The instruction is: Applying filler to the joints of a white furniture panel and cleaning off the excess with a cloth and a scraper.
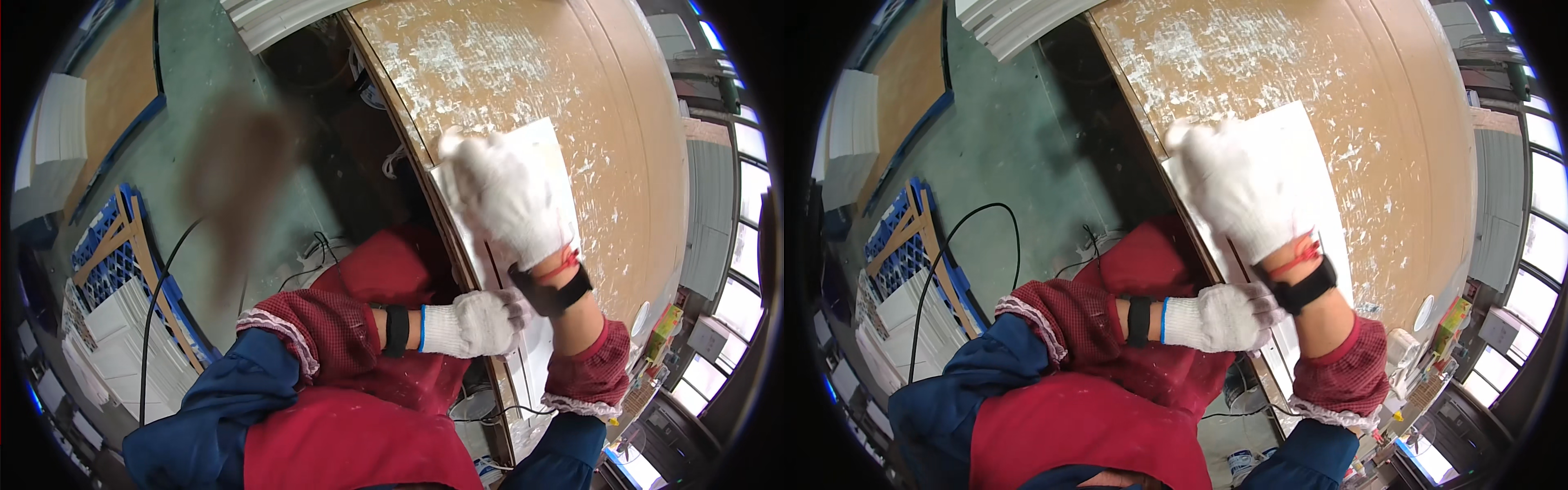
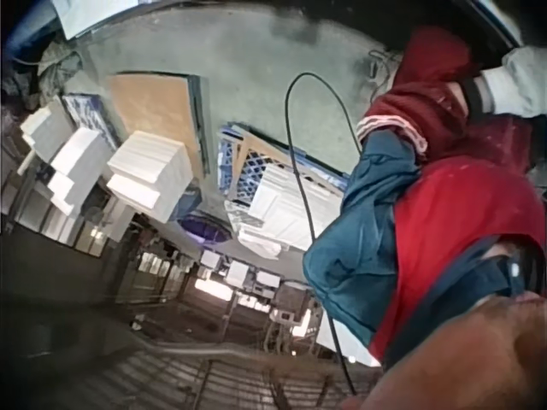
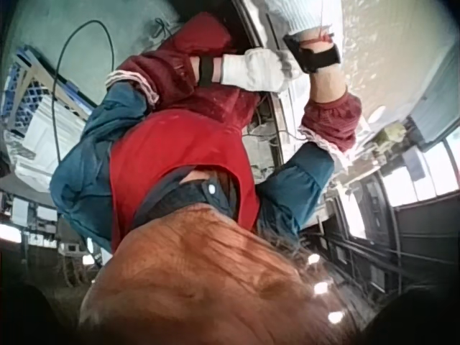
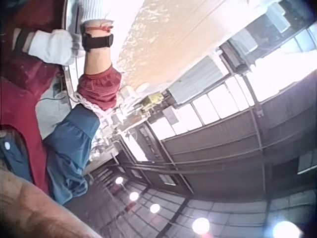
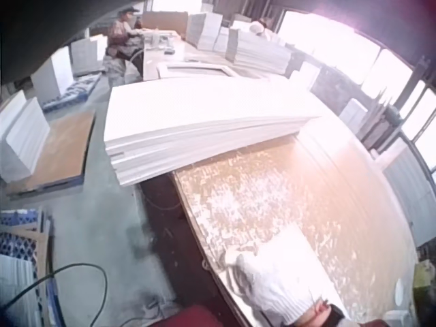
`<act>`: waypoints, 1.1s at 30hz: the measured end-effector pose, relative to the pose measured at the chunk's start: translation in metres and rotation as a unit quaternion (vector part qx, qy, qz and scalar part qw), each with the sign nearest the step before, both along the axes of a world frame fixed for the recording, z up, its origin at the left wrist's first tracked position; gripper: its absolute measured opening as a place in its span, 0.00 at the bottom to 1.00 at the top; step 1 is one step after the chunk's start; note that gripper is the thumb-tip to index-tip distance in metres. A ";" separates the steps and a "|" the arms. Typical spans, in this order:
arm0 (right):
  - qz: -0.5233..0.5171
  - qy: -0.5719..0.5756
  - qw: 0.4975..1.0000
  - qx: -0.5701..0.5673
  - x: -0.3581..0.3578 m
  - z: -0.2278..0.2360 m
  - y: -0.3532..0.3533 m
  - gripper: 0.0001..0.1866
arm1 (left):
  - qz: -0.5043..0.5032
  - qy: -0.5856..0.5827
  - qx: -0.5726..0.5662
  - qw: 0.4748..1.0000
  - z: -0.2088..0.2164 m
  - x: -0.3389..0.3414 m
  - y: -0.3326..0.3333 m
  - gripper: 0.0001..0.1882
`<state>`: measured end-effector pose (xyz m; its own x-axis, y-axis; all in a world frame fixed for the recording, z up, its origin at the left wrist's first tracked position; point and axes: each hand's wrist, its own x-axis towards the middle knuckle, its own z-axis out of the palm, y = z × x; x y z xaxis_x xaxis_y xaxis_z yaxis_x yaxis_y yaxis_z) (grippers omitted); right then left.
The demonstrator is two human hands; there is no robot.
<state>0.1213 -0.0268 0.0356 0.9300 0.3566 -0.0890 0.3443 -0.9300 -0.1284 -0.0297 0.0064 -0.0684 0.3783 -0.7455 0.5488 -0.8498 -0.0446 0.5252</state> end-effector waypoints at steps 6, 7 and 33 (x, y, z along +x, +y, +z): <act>-0.051 -0.003 0.996 0.068 0.019 0.005 -0.047 0.11 | -0.005 -0.064 -0.026 0.998 0.009 0.012 -0.002 0.09; -0.013 -0.003 0.984 0.179 0.011 0.002 -0.047 0.13 | -0.017 -0.031 0.018 0.999 0.014 0.012 0.001 0.10; 0.155 0.025 0.985 -0.071 0.004 0.015 0.018 0.13 | -0.420 0.837 -0.341 0.085 -0.034 -0.029 -0.042 0.15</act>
<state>0.1257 -0.0084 0.0502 0.7720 0.6030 -0.2012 0.6108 -0.7913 -0.0279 -0.0588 -0.0351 -0.1022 0.3215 -0.9062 0.2747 0.8874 0.1871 -0.4213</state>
